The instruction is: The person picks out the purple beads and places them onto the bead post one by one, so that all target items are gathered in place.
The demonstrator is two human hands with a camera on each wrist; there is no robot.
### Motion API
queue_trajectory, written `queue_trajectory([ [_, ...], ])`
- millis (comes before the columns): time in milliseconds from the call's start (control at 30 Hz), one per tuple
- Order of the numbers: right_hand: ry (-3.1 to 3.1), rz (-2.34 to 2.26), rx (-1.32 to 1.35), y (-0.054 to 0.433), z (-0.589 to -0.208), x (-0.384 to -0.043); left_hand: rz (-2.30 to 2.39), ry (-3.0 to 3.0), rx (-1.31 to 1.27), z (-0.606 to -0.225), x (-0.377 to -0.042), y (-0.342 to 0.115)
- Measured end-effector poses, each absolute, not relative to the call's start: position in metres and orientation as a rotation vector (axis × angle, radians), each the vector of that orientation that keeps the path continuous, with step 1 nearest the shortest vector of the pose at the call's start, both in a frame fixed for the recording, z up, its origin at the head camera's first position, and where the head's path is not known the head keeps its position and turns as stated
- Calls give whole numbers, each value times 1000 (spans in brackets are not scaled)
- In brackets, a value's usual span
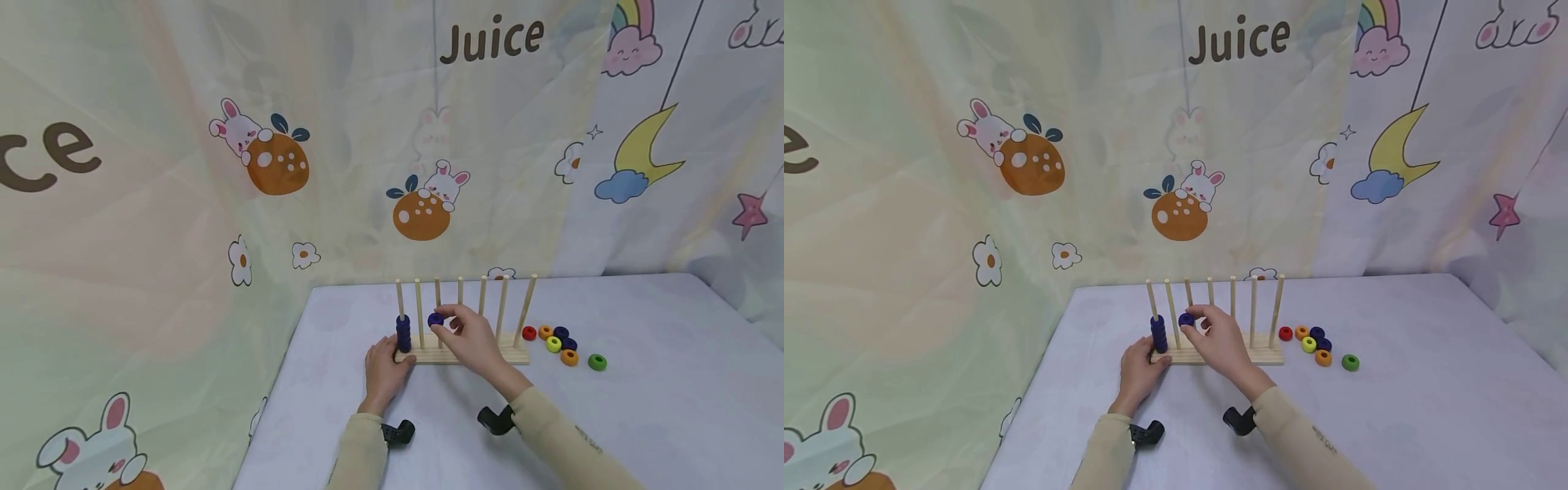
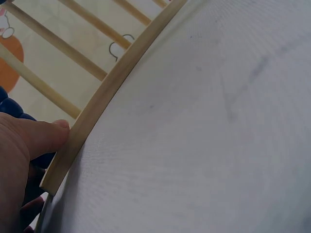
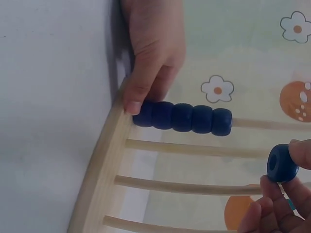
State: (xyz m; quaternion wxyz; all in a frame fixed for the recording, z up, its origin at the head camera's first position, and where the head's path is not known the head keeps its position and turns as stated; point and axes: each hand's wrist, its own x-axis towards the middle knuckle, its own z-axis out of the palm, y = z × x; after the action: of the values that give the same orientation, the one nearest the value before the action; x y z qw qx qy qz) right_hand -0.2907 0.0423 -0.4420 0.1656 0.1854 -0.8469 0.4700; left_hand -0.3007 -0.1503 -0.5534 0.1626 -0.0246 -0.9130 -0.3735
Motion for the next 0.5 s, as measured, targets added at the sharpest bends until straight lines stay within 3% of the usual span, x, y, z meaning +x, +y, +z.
queue_trajectory([
  [500,-2316,1343,640,31,-410,-297,-1061,-2594,-58,-551,-300,-150],
])
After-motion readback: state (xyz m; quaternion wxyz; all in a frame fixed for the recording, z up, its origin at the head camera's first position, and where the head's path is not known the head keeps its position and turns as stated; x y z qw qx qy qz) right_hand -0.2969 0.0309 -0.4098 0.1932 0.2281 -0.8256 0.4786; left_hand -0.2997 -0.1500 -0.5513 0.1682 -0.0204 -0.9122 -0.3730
